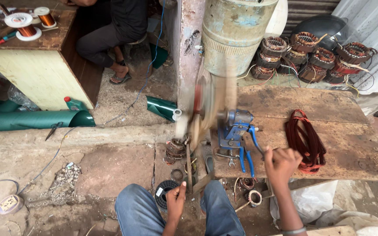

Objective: The person winds copper wire onto a wooden spool using a manual winding machine, then removes the resulting coil and prepares the next one.

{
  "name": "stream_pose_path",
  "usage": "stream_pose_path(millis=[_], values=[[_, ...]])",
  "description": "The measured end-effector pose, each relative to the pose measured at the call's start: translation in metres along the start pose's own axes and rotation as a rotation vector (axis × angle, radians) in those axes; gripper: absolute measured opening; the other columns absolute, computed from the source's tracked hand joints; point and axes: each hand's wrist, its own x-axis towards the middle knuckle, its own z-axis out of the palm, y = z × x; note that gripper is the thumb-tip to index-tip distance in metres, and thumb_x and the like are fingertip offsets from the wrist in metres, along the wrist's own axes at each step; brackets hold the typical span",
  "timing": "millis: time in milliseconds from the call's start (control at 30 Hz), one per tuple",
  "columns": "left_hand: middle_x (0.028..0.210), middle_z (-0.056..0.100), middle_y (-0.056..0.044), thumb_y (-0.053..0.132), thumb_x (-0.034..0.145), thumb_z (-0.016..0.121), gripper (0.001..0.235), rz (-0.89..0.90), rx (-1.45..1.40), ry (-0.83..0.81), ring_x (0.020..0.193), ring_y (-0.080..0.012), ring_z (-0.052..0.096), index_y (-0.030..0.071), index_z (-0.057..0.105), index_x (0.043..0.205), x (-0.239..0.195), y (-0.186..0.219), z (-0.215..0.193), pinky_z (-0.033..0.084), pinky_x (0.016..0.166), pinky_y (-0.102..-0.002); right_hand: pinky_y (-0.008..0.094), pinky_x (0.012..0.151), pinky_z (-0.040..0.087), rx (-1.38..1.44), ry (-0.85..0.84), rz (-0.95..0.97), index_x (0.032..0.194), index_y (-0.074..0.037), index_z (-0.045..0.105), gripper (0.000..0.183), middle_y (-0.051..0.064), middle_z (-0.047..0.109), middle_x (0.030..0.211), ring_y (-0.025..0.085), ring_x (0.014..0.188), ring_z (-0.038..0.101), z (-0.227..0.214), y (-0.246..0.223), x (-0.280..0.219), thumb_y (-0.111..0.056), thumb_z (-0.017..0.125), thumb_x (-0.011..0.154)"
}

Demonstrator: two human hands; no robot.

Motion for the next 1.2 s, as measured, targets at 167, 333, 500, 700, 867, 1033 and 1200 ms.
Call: stream_pose_path(millis=[167,333,500,700,867,1033,1200], values=[[0.044,0.044,0.001,0.035,0.099,0.064,0.061,-0.052,-0.037,-0.017,0.042,-0.0070,0.039,0.002,0.048,0.051,0.000,-0.007,0.003,0.031,0.045,-0.031,0.039,0.091,0.033,0.008,0.161,0.023,0.061,-0.011,0.058,0.051,0.001,0.045,0.059,0.019,0.074,0.040,0.009,0.020,0.035,-0.028,0.062,0.109],[0.045,0.043,0.001,0.034,0.100,0.063,0.060,-0.011,-0.083,-0.065,0.044,-0.0058,0.038,0.003,0.047,0.052,-0.002,-0.012,0.005,0.029,0.045,-0.030,0.037,0.079,0.030,0.218,0.285,0.047,0.061,-0.011,0.058,0.054,0.002,0.044,0.057,0.022,0.064,0.039,-0.001,0.002,0.092,-0.026,0.061,0.112],[0.043,0.043,0.001,0.033,0.099,0.064,0.060,-0.018,-0.053,-0.051,0.041,-0.0062,0.037,0.002,0.050,0.050,-0.004,-0.022,0.004,0.029,0.043,-0.031,0.040,0.087,0.034,0.157,0.339,-0.049,0.067,-0.011,0.062,0.051,0.003,0.055,0.067,0.024,0.073,0.046,0.017,-0.003,0.132,-0.022,0.050,0.116],[0.042,0.043,0.001,0.032,0.100,0.064,0.060,-0.041,-0.041,-0.072,0.041,-0.0052,0.037,0.002,0.049,0.050,-0.002,-0.030,0.007,0.029,0.042,-0.031,0.046,0.101,0.034,0.052,0.210,-0.097,0.097,-0.005,0.063,0.034,0.012,0.059,0.101,0.031,0.104,0.049,0.055,0.010,0.147,-0.027,0.045,0.115],[0.043,0.045,0.001,0.028,0.099,0.065,0.057,0.027,-0.086,-0.088,0.041,-0.0047,0.039,0.002,0.050,0.050,-0.004,-0.028,0.008,0.030,0.041,-0.030,0.052,0.106,0.030,0.087,0.065,-0.175,0.118,-0.008,0.067,0.030,0.014,0.058,0.117,0.035,0.115,0.049,0.079,0.019,0.141,-0.028,0.045,0.113],[0.044,0.045,0.001,0.028,0.101,0.064,0.058,0.000,-0.083,-0.064,0.041,-0.0049,0.038,0.002,0.050,0.051,-0.002,-0.026,0.005,0.030,0.042,-0.029,0.056,0.110,0.030,-0.091,-0.093,-0.102,0.121,-0.008,0.065,0.033,0.016,0.059,0.119,0.034,0.115,0.051,0.147,0.057,0.120,-0.031,0.043,0.115],[0.043,0.046,0.001,0.029,0.101,0.063,0.059,-0.039,-0.109,-0.067,0.040,-0.0063,0.037,0.003,0.049,0.050,-0.002,-0.020,0.004,0.029,0.042,-0.030,0.059,0.115,0.029,-0.053,-0.292,0.018,0.121,-0.013,0.066,0.035,0.014,0.059,0.113,0.033,0.116,0.053,0.157,0.051,0.084,-0.031,0.040,0.107]])
